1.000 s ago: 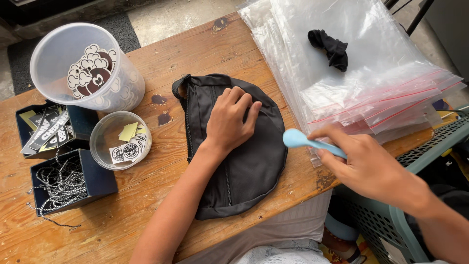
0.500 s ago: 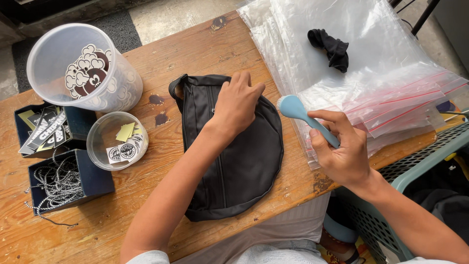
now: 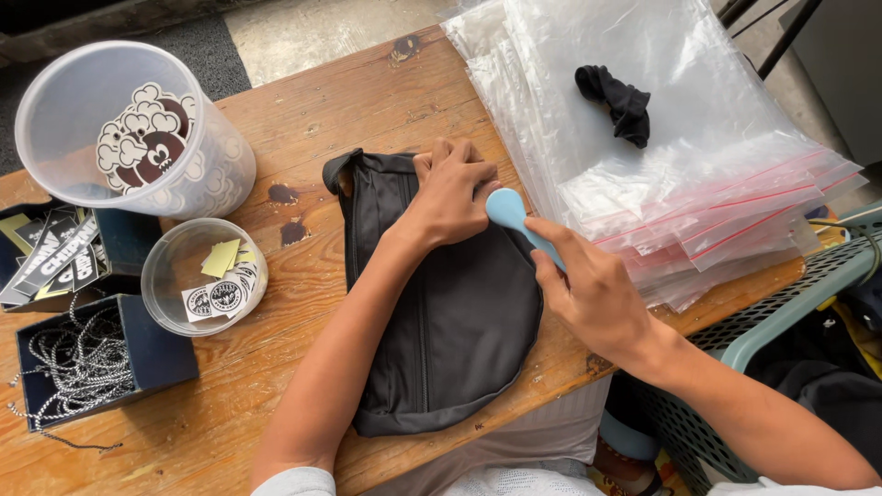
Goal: The person cleans a black bag using a blue brush and a black cloth. They then attach a cartoon character sticker to the bag using a chain and place the bag into a plastic bag.
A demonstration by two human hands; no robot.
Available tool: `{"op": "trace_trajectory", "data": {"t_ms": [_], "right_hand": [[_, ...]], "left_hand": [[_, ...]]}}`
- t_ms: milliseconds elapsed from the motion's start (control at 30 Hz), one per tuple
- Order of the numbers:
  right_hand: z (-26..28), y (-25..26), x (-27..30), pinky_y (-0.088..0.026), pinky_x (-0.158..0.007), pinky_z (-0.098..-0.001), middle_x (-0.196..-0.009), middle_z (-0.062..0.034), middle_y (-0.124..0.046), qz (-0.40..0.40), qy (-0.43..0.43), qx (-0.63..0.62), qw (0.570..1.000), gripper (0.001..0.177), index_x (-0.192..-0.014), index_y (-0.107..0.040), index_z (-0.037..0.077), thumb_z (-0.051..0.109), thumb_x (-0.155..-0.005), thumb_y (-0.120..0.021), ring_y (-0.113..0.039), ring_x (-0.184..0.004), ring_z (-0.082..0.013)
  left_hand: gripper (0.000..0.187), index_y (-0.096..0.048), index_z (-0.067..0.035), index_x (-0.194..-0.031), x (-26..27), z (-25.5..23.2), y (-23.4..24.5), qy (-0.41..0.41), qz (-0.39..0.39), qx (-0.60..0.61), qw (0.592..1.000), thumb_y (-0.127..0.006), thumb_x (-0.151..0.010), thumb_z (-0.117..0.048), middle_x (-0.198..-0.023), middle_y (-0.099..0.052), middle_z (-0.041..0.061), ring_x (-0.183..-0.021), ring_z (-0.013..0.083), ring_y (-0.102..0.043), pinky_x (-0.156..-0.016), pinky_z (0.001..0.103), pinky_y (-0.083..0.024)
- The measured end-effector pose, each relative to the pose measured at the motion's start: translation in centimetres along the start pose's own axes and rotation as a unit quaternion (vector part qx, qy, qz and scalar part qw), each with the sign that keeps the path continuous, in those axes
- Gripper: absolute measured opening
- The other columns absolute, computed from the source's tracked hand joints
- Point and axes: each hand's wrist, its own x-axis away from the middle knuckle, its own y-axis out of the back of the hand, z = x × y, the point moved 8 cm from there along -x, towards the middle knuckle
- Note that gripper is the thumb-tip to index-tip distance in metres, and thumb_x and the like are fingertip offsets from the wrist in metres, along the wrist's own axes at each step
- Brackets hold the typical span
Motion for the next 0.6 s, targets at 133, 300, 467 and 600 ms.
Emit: {"op": "trace_trajectory", "data": {"t_ms": [133, 300, 467, 600], "right_hand": [[-0.3, 0.1, -0.7, -0.059, -0.059, -0.0405, -0.091, -0.0163, -0.072, 0.029, -0.012, -0.004, 1.0, 0.026, -0.126, -0.063, 0.006, 0.005, -0.101, -0.056, -0.073, -0.078, -0.0343], [0.0, 0.8, 2.6, -0.053, -0.061, -0.0583, -0.079, -0.02, -0.071, 0.211, -0.098, 0.043, 0.972, 0.022, -0.114, -0.062, 0.018, 0.015, -0.096, -0.049, -0.07, -0.075, -0.043], [-0.6, 4.2, 5.4, -0.045, -0.067, -0.0409, -0.071, -0.0032, -0.07, 0.31, -0.185, 0.143, 0.922, 0.038, -0.122, -0.066, 0.036, 0.03, -0.086, -0.056, -0.061, -0.065, -0.0293], [0.2, 7.7, 3.9, -0.041, -0.054, -0.0353, -0.059, -0.0004, -0.061, 0.19, -0.15, 0.089, 0.966, 0.034, -0.124, -0.068, 0.021, 0.023, -0.091, -0.06, -0.049, -0.047, -0.0168]], "left_hand": [[0.021, -0.059, -0.017, -0.074, -0.1, 0.9, -0.3, 0.0, -0.012, 0.046, 0.999, -0.064, -0.092, -0.027, -0.088, -0.044, -0.001, -0.094, 0.0213, -0.038, -0.086, 0.041, -0.025], [0.025, -0.059, -0.018, -0.072, -0.5, 1.7, -0.5, 0.024, -0.027, 0.036, 0.999, -0.063, -0.093, -0.032, -0.088, -0.045, -0.001, -0.093, 0.0203, -0.038, -0.086, 0.041, -0.024], [0.024, -0.062, -0.018, -0.077, -0.6, 1.9, 0.4, 0.077, 0.009, 0.0, 0.997, -0.058, -0.096, -0.03, -0.094, -0.051, -0.002, -0.101, 0.0238, -0.042, -0.085, 0.044, -0.023], [0.017, -0.064, -0.017, -0.087, 0.0, 1.4, 2.7, 0.042, -0.054, -0.005, 0.998, -0.059, -0.1, -0.026, -0.095, -0.053, 0.001, -0.1, 0.025, -0.048, -0.08, 0.045, -0.025]]}}
